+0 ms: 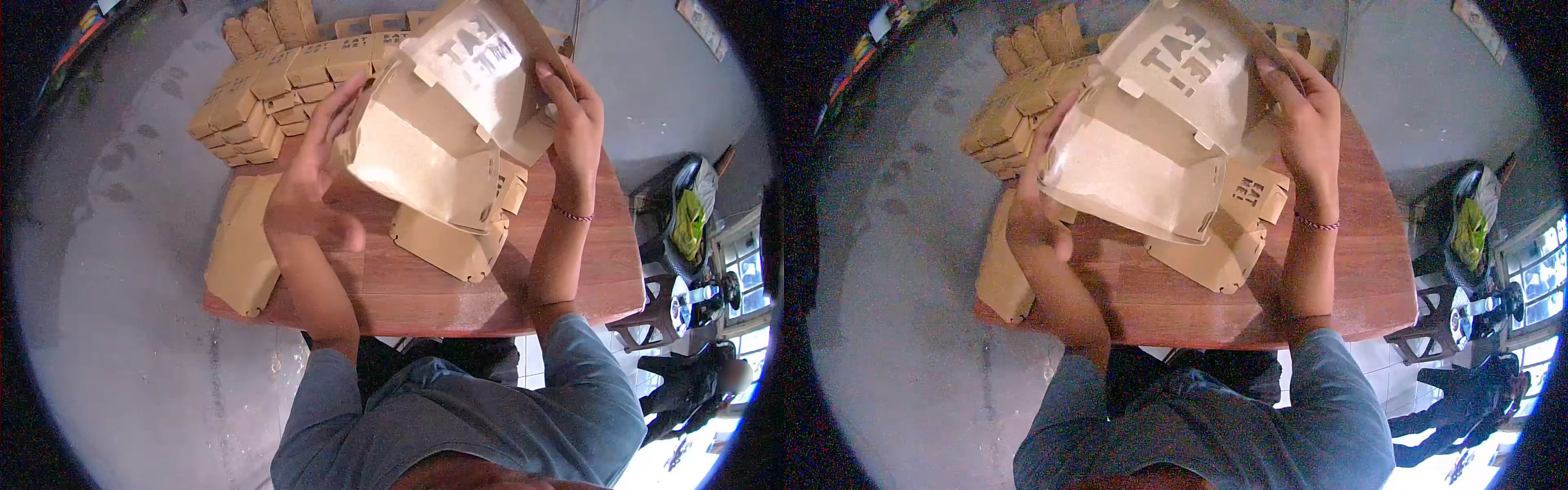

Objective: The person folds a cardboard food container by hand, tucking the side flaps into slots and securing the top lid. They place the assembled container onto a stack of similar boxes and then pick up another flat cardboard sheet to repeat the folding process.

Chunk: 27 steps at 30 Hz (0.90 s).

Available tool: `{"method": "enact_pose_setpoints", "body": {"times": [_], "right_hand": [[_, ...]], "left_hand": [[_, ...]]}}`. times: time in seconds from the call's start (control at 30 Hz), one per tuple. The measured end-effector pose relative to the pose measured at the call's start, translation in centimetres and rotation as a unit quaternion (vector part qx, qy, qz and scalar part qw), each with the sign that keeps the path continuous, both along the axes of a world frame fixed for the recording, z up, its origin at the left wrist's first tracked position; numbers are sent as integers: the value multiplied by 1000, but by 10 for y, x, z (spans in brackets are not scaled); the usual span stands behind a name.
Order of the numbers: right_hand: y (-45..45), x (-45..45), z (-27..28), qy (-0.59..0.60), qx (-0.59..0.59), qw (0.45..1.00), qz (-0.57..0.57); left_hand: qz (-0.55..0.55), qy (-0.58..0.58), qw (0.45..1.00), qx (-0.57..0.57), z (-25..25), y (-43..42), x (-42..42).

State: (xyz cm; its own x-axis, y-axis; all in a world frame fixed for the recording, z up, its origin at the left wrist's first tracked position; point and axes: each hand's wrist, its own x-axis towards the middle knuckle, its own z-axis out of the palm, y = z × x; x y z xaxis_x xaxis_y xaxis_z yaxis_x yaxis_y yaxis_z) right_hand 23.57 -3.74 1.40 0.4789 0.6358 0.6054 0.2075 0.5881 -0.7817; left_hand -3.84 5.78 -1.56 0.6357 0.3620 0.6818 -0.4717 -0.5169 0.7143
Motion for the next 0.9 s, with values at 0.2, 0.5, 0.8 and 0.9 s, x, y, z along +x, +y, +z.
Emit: {"method": "enact_pose_setpoints", "body": {"times": [0.2, 0.5, 0.8, 0.9], "right_hand": [[-2, -9, 0, -31, 0, 998, -57], [6, -40, -4, -329, 187, 915, -139], [6, -56, -10, -390, 203, 889, -129], [7, -59, -13, -400, 201, 885, -125]], "left_hand": [[-2, -93, 980, -178, 5, -18, 21], [194, -213, 956, -56, 2, -11, 30], [281, -202, 935, -81, 9, -13, 29], [312, -188, 928, -81, 9, -11, 27]]}}
